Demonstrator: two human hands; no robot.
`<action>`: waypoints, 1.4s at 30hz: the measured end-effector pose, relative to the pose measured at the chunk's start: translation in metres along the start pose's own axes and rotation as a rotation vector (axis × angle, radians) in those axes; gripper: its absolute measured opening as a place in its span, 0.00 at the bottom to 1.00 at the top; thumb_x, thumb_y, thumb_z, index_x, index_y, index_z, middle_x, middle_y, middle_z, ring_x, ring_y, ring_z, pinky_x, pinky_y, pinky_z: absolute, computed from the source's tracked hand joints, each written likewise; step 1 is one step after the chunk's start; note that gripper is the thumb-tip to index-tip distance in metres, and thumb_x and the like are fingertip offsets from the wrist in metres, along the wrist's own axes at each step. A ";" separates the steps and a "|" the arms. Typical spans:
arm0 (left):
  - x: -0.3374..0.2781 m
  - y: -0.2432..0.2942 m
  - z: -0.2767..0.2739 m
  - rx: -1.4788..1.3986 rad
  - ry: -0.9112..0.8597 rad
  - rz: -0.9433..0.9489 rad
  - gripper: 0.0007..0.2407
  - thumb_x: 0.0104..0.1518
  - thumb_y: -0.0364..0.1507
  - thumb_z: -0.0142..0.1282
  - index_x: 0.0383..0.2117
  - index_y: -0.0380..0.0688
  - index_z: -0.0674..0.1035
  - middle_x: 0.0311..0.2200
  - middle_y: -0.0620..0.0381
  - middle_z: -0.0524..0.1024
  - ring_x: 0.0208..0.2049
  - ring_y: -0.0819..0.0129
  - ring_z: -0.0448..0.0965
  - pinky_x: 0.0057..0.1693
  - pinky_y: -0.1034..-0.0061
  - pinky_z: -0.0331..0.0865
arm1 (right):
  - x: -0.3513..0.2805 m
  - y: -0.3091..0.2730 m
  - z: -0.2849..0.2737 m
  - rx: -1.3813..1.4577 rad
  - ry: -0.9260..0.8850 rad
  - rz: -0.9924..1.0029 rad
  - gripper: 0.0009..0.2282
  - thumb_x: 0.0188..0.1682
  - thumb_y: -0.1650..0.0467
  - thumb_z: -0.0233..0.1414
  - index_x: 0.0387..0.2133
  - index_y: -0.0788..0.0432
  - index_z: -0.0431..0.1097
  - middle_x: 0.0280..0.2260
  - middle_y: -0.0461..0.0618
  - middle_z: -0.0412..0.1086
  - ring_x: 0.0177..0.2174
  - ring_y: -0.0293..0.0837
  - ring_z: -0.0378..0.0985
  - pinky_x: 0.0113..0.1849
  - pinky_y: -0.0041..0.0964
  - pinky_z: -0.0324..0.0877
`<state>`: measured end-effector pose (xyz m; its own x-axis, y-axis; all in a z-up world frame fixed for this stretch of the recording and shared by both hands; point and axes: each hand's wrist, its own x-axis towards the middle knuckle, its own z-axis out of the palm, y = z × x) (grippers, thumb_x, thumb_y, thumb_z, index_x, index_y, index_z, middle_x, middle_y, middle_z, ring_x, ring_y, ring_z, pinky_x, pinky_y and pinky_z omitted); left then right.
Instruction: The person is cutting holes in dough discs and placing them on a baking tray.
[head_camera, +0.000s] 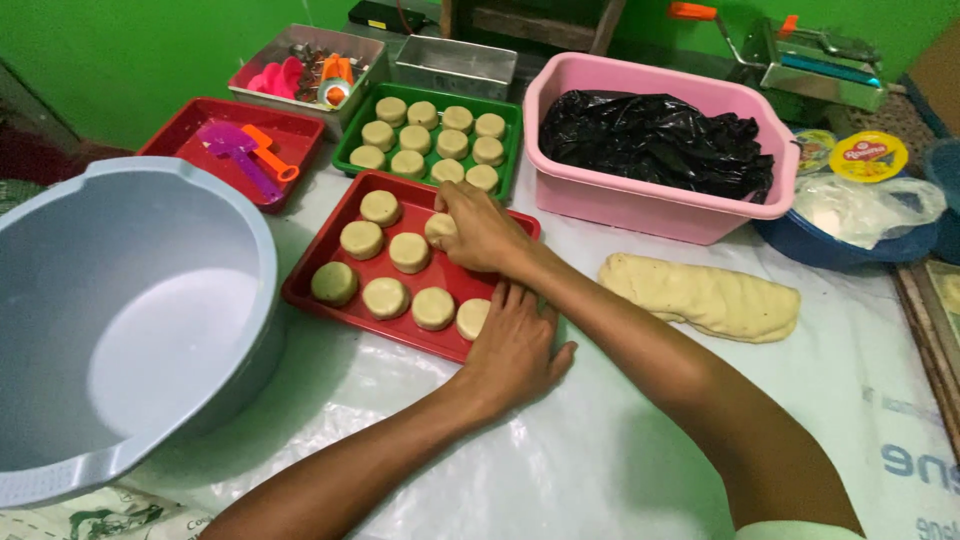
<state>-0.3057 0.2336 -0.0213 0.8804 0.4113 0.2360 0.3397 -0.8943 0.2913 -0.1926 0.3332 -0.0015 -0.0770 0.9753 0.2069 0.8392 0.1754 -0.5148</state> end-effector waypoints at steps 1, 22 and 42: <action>0.002 -0.002 0.008 -0.003 0.001 0.003 0.25 0.56 0.41 0.54 0.53 0.31 0.76 0.53 0.30 0.71 0.62 0.37 0.63 0.66 0.43 0.52 | -0.008 -0.005 -0.005 -0.003 0.000 0.003 0.17 0.41 0.71 0.61 0.40 0.60 0.63 0.38 0.66 0.69 0.44 0.71 0.75 0.43 0.61 0.71; -0.008 0.029 -0.002 -0.564 0.237 0.172 0.30 0.49 0.26 0.66 0.60 0.30 0.68 0.51 0.35 0.74 0.58 0.37 0.72 0.64 0.54 0.64 | -0.237 0.009 -0.078 0.647 0.232 0.531 0.14 0.46 0.79 0.58 0.46 0.66 0.74 0.38 0.58 0.70 0.37 0.44 0.78 0.43 0.43 0.80; 0.003 0.019 0.013 -0.649 0.001 0.066 0.31 0.48 0.24 0.67 0.62 0.36 0.67 0.48 0.35 0.79 0.54 0.37 0.76 0.58 0.50 0.69 | -0.262 0.014 -0.128 -0.153 0.057 0.636 0.10 0.44 0.66 0.61 0.33 0.60 0.77 0.24 0.57 0.78 0.26 0.54 0.83 0.33 0.49 0.76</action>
<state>-0.2928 0.2160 -0.0269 0.8922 0.3597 0.2731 0.0158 -0.6292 0.7771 -0.0914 0.0630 0.0432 0.4846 0.8732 -0.0527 0.7789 -0.4581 -0.4282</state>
